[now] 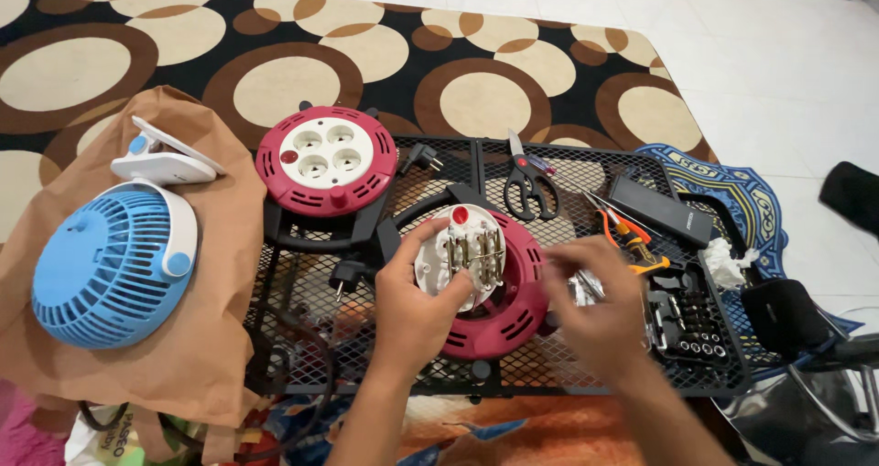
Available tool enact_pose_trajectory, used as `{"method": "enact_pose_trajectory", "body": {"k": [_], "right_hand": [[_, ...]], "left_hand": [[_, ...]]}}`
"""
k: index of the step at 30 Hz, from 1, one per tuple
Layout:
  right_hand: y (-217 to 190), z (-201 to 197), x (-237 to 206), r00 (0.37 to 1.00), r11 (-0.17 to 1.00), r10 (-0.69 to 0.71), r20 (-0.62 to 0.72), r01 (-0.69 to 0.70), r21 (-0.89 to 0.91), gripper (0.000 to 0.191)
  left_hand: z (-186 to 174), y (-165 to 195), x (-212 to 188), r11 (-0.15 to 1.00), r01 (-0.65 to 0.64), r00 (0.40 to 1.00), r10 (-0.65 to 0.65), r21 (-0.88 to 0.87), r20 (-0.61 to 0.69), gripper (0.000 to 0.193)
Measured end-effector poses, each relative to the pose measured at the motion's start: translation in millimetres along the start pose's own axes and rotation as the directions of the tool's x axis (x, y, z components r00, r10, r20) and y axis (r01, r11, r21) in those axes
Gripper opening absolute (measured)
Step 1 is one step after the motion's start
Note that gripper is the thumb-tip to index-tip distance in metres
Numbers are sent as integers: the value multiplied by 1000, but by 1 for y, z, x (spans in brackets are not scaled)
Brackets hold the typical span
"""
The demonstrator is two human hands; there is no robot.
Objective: The person repairs a pink multi-socket power strip on a table. They hold the opened white socket assembly and use a screwdriver to work on its brass internal contacts, then align the white faceplate back onto the pink housing and press it closed with both hands.
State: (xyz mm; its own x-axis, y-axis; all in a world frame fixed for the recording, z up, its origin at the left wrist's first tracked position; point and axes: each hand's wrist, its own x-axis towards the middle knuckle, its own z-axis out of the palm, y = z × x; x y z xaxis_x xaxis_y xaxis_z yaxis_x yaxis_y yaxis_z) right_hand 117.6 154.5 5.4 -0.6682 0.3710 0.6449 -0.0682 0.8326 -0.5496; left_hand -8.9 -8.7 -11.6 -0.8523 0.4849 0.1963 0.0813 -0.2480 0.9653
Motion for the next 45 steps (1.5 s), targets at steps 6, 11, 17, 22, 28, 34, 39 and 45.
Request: {"method": "enact_pose_trajectory", "body": {"k": [6,11,17,22,28,34,39,45], "right_hand": [[41,-82,-3,893,886,371,253,-260,-383,19],[64,-83,-22,712,753,578,400,-277,-596,33],[79,-65,-29,729,716,594,340,-286,-637,30],[64,-70,-29,759,683,615,215,-377,-625,22],[11,-82,-24,896,855,417,155,-329,-402,23],[-40,-52,-20,713,796,595,371,-456,-399,22],[-57,-39,-11,810,897,431,399,-333,-292,24],[-64,-35,-5,848,920,344,404,-219,-324,23]], "left_hand": [[1,0,-1,1000,0,1000,0,-20,13,52],[3,2,-2,997,-45,999,46,66,-10,52],[3,1,-2,974,-146,989,148,170,1,52],[0,0,-4,955,-218,976,216,203,33,51],[1,-2,-6,912,-319,948,310,258,75,51],[2,-1,-9,924,-301,953,285,236,99,51],[3,-1,-8,918,-301,953,284,256,104,52],[3,-2,-9,902,-351,936,335,253,103,52]]}}
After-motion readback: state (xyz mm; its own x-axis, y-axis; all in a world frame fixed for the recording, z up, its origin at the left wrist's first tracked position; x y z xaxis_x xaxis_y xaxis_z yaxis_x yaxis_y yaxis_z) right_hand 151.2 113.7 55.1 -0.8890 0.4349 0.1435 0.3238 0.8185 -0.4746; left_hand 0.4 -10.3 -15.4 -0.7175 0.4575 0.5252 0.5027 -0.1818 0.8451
